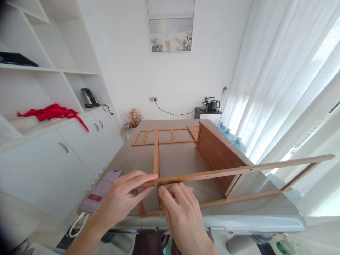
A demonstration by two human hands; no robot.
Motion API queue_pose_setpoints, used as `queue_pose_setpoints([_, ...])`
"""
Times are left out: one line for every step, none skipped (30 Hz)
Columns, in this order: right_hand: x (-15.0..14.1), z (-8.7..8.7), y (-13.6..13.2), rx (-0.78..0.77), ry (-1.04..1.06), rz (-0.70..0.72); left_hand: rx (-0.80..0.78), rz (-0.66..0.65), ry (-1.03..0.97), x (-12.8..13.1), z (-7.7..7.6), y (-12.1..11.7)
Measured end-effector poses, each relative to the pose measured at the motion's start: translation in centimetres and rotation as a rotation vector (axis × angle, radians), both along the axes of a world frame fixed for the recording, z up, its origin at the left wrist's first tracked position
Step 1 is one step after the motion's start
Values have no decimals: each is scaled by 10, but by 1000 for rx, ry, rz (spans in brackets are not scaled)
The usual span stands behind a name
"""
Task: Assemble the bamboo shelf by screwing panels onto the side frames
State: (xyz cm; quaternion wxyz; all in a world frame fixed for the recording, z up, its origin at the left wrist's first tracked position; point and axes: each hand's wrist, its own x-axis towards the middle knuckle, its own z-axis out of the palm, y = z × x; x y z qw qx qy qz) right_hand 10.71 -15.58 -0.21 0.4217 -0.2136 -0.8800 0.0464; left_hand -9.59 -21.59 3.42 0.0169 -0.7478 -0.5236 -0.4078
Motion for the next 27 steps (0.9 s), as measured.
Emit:
queue_pose_setpoints([0, 0, 0, 0, 0, 0, 6, 0, 3, 0, -1, 0])
queue_pose_setpoints([0, 0, 0, 1, 0, -1, 12, -1, 7, 0, -1, 0])
queue_pose_setpoints([0, 0, 0, 3, 0, 0, 20, -1, 13, 0, -1, 1])
queue_pose_setpoints([0, 0, 0, 7, 1, 0, 31, -2, 20, 0, -2, 1])
queue_pose_setpoints([-1, 0, 0, 9, 1, 0, 46, -3, 28, -1, -2, 1])
queue_pose_setpoints([-1, 0, 0, 10, 2, 0, 60, -4, 36, -1, -3, 1])
queue_pose_setpoints([-1, 1, -1, 8, 2, 1, 71, -4, 42, -1, -3, 2])
queue_pose_setpoints([-1, 1, -1, 8, 4, 1, 81, -4, 45, -1, -3, 2])
queue_pose_setpoints([-1, 1, -2, 8, 4, 1, 85, -3, 47, -1, -3, 2])
queue_pose_setpoints([-1, 2, -2, 8, 2, -1, 85, -1, 48, -1, -3, 3])
queue_pose_setpoints([-1, 2, -3, 9, 0, -5, 83, 1, 50, -1, -3, 3])
queue_pose_setpoints([0, 2, -3, 13, -3, -10, 81, 3, 52, -1, -2, 3])
queue_pose_setpoints([0, 3, -4, 19, -7, -15, 77, 5, 57, -1, -2, 3])
queue_pose_setpoints([1, 3, -4, 27, -12, -21, 72, 7, 64, -1, -1, 3])
queue_pose_setpoints([1, 4, -4, 35, -19, -24, 70, 9, 72, -1, 0, 2])
queue_pose_setpoints([2, 5, -4, 42, -28, -28, 71, 12, 79, -1, 1, 2])
queue_pose_setpoints([3, 6, -3, 45, -42, -31, 72, 13, 86, -1, 1, 1])
queue_pose_setpoints([3, 8, -3, 43, -57, -34, 75, 13, 91, -1, 2, 1])
queue_pose_setpoints([4, 9, -3, 38, -73, -38, 79, 12, 95, -1, 2, 1])
queue_pose_setpoints([5, 11, -3, 33, -89, -41, 84, 11, 95, -1, 2, 1])
queue_pose_setpoints([6, 14, -3, 32, -102, -43, 86, 10, 94, -1, 2, 1])
queue_pose_setpoints([7, 16, -4, 36, -112, -44, 87, 10, 93, -1, 2, 0])
queue_pose_setpoints([7, 18, -4, 45, -124, -43, 86, 12, 93, -1, 2, 0])
queue_pose_setpoints([8, 20, -4, 57, -139, -44, 82, 13, 95, -1, 2, 0])
queue_pose_setpoints([9, 22, -5, 69, -157, -48, 78, 12, 100, -1, 2, 0])
queue_pose_setpoints([10, 24, -5, 80, -176, -52, 73, 13, 106, -1, 2, 0])
queue_pose_setpoints([10, 26, -5, 89, -194, -58, 70, 12, 112, -1, 2, -1])
